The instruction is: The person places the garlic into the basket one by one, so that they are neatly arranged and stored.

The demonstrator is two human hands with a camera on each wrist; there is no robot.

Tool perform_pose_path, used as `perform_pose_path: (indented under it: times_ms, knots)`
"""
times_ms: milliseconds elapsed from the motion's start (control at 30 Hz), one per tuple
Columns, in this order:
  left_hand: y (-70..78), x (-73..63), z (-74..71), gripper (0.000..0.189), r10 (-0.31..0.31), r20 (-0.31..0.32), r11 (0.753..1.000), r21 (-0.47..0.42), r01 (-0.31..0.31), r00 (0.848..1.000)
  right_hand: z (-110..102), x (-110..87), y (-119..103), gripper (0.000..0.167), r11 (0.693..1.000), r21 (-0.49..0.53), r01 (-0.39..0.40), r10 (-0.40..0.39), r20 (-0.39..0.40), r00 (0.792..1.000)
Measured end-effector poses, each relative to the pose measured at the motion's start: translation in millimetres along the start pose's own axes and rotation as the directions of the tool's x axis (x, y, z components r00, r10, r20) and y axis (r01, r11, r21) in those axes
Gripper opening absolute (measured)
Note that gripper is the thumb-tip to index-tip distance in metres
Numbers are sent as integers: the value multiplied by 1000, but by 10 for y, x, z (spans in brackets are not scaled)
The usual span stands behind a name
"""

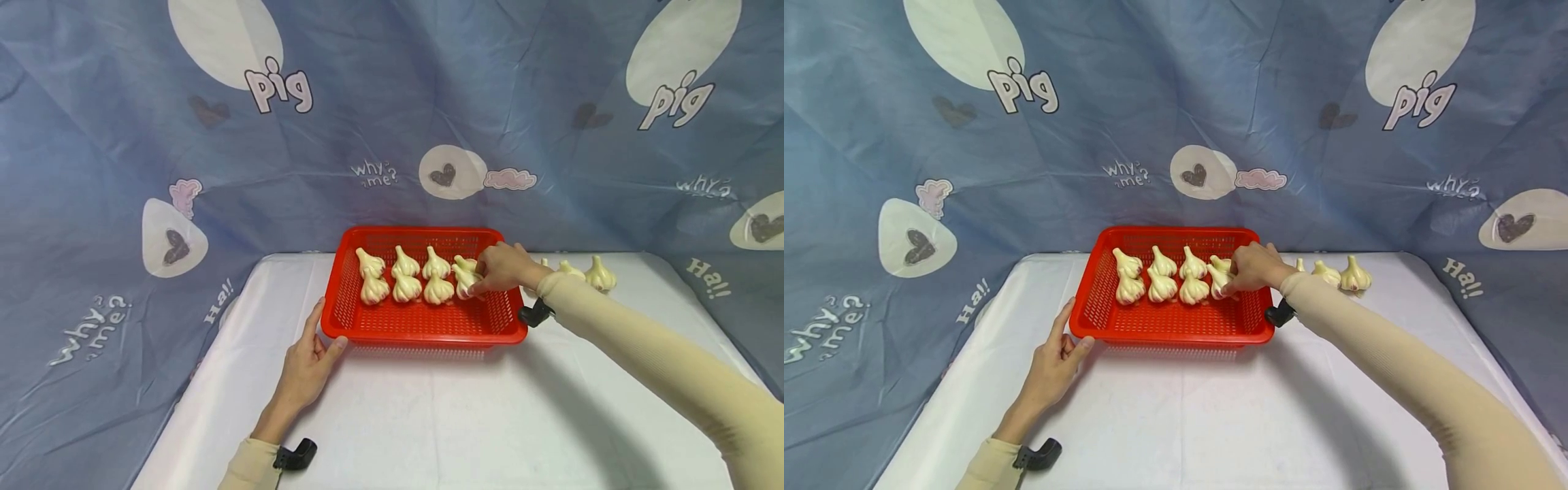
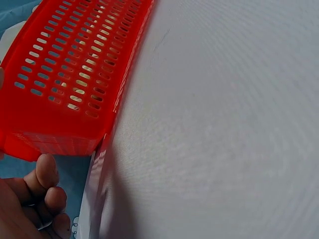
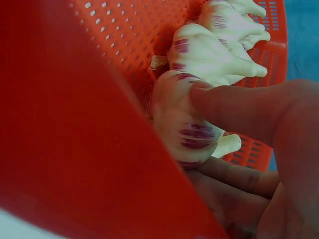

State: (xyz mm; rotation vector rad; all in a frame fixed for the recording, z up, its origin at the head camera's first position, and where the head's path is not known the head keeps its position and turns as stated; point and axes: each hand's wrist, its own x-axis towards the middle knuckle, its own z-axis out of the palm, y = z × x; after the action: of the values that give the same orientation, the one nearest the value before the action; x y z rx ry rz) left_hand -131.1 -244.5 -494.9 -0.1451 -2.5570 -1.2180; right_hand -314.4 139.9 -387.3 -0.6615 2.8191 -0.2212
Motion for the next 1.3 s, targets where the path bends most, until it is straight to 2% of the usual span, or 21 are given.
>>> perform_pose_path:
  times_ms: [300,600,967,1300]
  knots:
    - [19,-4,-7,85,4,-3,1000,-6,-4,1000,28,16,-14,41,1000,-20,-22,22,17,1000]
    - [23,6,-12,85,-3,-2,1000,-2,3,1000,20,29,-20,38,999,-30,-36,37,47,998]
    - [21,-6,-5,84,-9,2,1000,-10,9,1000,30,39,-61,41,998,-29,-60,62,67,996]
    - [4,-5,0,85,-1,-2,1000,-13,1,1000,44,44,-75,41,997,-59,-43,46,57,997]
